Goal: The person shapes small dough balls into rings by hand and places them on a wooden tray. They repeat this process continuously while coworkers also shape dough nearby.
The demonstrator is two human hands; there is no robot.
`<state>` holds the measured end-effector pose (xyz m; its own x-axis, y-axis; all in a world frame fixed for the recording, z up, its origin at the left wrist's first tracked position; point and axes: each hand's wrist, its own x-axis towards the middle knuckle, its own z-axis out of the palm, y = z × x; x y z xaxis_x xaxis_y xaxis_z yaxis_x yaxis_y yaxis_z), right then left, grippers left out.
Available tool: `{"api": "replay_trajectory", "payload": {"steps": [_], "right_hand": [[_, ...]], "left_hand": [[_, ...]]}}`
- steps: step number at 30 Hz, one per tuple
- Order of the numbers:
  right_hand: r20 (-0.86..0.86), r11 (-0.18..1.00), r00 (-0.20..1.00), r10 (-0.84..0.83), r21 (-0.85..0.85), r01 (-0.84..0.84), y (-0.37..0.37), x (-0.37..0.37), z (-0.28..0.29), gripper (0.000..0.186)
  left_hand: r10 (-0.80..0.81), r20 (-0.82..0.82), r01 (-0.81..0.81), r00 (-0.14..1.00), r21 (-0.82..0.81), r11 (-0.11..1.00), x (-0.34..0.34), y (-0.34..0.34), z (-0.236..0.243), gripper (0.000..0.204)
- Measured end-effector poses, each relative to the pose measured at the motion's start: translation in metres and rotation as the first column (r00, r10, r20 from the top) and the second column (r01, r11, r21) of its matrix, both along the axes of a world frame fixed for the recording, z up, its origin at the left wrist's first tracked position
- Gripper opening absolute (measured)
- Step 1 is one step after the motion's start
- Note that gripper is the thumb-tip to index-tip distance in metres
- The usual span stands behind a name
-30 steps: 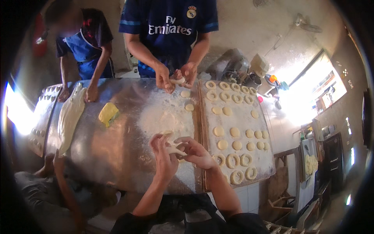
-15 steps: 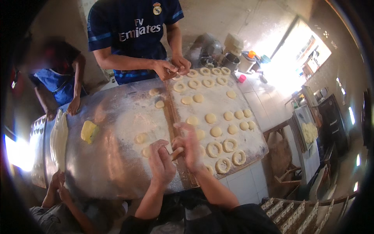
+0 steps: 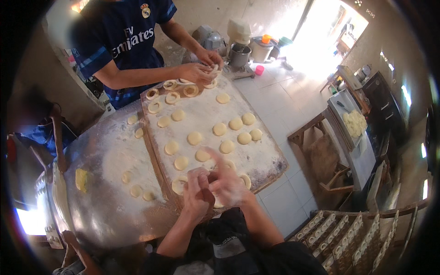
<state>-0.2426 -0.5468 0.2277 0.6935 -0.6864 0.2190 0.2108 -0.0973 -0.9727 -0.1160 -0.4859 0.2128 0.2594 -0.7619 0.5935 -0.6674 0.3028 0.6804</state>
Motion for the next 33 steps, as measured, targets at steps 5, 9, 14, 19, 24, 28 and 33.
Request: {"api": "replay_trajectory", "payload": {"steps": [5,9,14,19,24,28,33], "right_hand": [[0.342,0.917,0.918,-0.201,0.395,0.053,-0.005,-0.036,-0.013,0.067],[0.210,0.932,0.968,-0.135,0.359,0.052,-0.023,-0.069,-0.012,0.068],[-0.152,0.939,0.927,-0.343,-0.023,0.344,-0.032,-0.090,-0.011,0.092],[0.351,0.848,0.809,-0.471,0.434,0.305,-0.033,-0.115,-0.013,0.090],[-0.044,0.931,0.953,-0.299,0.206,0.302,-0.042,-0.134,-0.026,0.077],[-0.343,0.797,0.769,-0.540,0.086,0.598,-0.057,-0.142,-0.040,0.068],[-0.685,0.793,0.500,-0.530,-0.191,0.579,-0.066,-0.160,-0.057,0.069]], "left_hand": [[-0.128,-0.198,0.158,0.972,0.142,0.977,-0.036,-0.020,0.004,0.013],[-0.184,-0.071,0.193,0.980,0.158,0.968,-0.066,-0.041,0.017,0.012],[-0.215,-0.200,0.261,0.956,0.242,0.935,-0.097,-0.060,0.013,0.013],[-0.247,-0.214,0.298,0.945,0.254,0.920,-0.113,-0.071,0.001,0.016],[-0.179,-0.438,0.426,0.881,0.570,0.703,-0.127,-0.082,0.013,0.029],[-0.210,-0.267,0.332,0.940,0.589,0.737,-0.134,-0.104,-0.018,0.037],[-0.135,0.144,0.021,0.980,0.607,0.794,-0.116,-0.115,-0.048,0.043]]}}
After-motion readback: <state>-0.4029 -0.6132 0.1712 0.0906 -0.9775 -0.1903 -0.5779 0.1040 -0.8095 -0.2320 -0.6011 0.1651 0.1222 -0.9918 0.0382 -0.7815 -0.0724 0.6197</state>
